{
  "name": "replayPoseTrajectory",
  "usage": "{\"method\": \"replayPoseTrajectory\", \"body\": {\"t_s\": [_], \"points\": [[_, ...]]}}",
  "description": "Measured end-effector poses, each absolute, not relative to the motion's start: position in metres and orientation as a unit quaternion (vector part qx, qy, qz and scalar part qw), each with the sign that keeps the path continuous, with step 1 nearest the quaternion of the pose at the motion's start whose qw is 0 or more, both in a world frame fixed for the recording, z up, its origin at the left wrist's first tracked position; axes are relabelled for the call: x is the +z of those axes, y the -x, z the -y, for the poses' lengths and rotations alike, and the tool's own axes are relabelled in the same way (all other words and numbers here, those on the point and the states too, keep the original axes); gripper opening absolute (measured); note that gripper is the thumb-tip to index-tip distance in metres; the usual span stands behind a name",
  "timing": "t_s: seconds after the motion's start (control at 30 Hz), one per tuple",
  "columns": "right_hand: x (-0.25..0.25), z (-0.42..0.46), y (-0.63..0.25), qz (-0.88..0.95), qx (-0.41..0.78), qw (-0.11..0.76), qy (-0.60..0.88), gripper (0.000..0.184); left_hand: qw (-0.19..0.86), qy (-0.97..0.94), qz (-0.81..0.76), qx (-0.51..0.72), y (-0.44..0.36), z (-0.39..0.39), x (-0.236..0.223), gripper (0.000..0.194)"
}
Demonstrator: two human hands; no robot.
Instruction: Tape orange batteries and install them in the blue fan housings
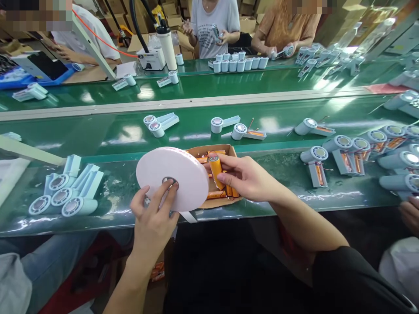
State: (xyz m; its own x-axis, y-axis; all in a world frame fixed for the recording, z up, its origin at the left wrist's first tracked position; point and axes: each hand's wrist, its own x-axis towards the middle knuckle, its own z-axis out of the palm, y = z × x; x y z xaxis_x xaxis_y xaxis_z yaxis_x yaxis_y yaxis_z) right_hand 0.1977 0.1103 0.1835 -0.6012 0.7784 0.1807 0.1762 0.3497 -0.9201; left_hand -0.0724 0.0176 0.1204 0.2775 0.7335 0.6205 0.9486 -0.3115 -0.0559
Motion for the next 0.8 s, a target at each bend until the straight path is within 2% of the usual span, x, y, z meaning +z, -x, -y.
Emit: {"method": "replayPoseTrajectory", "body": {"t_s": [0.13,0.2,0.27,0.4,0.5,0.6,0.7,0.8], "points": [[0.194,-0.109,-0.207,0.798,0.447,0.254,0.315,0.026,0.265,0.78,0.52,-0.226,0.072,-0.016,0.138,0.077],[0.189,-0.109,-0.206,0.777,0.461,0.267,0.336,0.023,0.287,0.778,0.513,-0.223,0.069,-0.016,0.145,0.079],[0.175,-0.105,-0.196,0.707,0.507,0.351,0.348,0.026,0.304,0.767,0.52,-0.221,0.063,-0.016,0.147,0.077],[0.134,-0.083,-0.158,0.44,0.564,0.621,0.321,0.04,0.289,0.735,0.559,-0.253,0.034,-0.011,0.136,0.073],[0.118,-0.079,-0.158,0.329,0.543,0.703,0.32,0.041,0.233,0.744,0.552,-0.295,0.012,0.004,0.122,0.076],[0.124,-0.104,-0.202,0.346,0.454,0.752,0.328,0.037,0.148,0.785,0.529,-0.285,0.008,0.018,0.112,0.068],[0.135,-0.134,-0.254,0.349,0.35,0.812,0.311,0.029,0.052,0.826,0.519,-0.214,0.027,0.007,0.116,0.066],[0.136,-0.137,-0.271,0.373,0.411,0.777,0.296,0.035,-0.063,0.864,0.492,-0.081,0.05,-0.038,0.14,0.08]]}}
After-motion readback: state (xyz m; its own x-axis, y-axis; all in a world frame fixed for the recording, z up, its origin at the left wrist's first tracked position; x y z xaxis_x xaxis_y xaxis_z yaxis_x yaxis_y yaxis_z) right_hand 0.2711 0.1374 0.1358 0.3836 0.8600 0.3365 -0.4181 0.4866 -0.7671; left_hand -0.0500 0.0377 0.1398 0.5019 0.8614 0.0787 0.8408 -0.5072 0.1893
